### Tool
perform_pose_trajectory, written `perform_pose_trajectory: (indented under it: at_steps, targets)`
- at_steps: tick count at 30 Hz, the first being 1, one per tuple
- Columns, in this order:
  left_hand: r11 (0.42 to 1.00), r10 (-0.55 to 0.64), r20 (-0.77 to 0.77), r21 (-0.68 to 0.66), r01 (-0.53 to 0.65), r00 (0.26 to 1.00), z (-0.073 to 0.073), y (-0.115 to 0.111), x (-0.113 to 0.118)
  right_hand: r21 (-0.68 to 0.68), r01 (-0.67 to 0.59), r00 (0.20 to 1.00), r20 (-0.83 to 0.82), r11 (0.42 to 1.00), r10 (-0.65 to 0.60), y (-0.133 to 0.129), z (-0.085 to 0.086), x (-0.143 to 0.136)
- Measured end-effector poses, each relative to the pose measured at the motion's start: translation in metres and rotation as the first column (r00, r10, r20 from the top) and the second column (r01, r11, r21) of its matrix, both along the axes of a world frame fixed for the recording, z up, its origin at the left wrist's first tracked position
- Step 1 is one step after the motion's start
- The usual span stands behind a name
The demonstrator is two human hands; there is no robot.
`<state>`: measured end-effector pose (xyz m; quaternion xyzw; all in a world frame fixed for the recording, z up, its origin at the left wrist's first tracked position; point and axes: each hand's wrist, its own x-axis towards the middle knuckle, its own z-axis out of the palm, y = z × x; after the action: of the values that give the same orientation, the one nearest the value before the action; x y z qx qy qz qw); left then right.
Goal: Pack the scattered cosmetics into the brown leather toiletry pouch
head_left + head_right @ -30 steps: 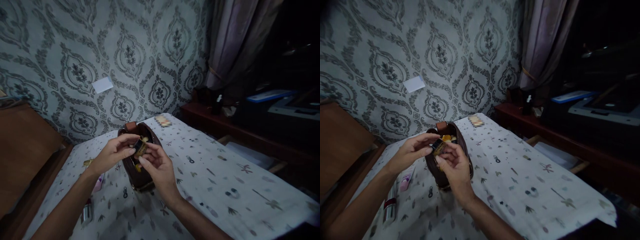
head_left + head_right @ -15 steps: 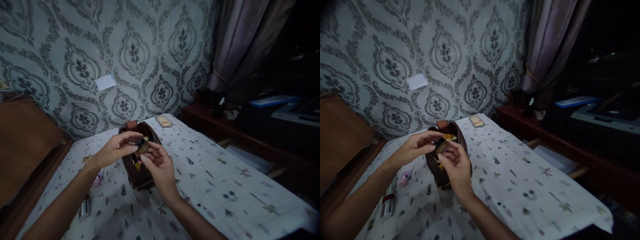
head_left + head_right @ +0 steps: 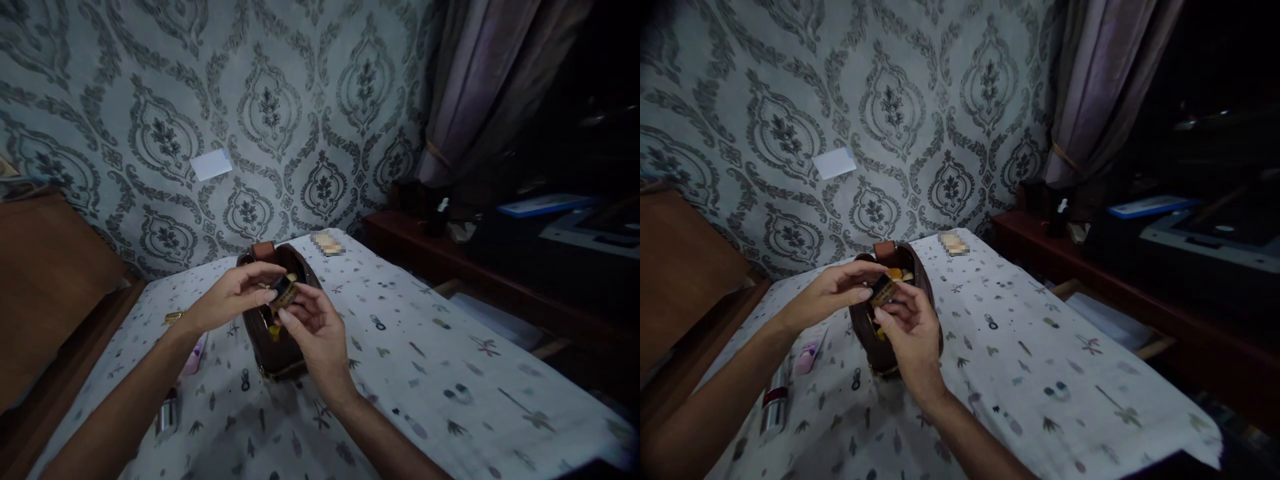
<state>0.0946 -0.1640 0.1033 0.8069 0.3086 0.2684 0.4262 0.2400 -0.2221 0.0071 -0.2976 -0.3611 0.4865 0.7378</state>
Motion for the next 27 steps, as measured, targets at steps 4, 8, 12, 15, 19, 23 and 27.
perform_pose_trajectory:
  at_steps: [4,8,12,15,19,23,27]
  targets:
    - [1.0,-0.019,-0.005,-0.015,0.019,1.0,0.0001,0.0021,-0.0003,0.001,0.025,0.999,0.023,1.0,-0.025,-0.0003,0.0012,0.0008]
    - [1.0,-0.018,-0.027,-0.02,0.017,0.999,0.0013,0.0022,-0.0001,0.017,0.058,0.998,0.039,0.998,-0.059,-0.0005,0.0024,0.001]
    - [1.0,-0.025,-0.039,-0.018,0.025,0.999,0.0031,0.0015,0.0008,0.037,0.073,0.996,0.042,0.997,-0.075,-0.0009,0.0025,0.0008]
    - [1.0,-0.024,-0.06,-0.008,0.024,0.998,0.0041,0.0016,0.0013,0.051,0.082,0.995,0.055,0.995,-0.085,-0.0016,0.0022,0.0011]
    - [1.0,-0.014,-0.083,0.003,0.014,0.996,0.0048,0.002,0.0014,0.071,0.085,0.993,0.078,0.994,-0.09,-0.0021,0.002,0.0016]
    - [1.0,-0.025,-0.08,-0.009,0.024,0.996,0.0055,0.0015,0.0011,0.079,0.09,0.992,0.084,0.993,-0.096,-0.0017,0.0015,0.0011]
    - [0.998,-0.057,-0.067,-0.034,0.055,0.996,0.0058,0.0013,0.0009,0.063,0.079,0.991,0.102,0.995,-0.085,-0.0025,-0.0005,0.0008]
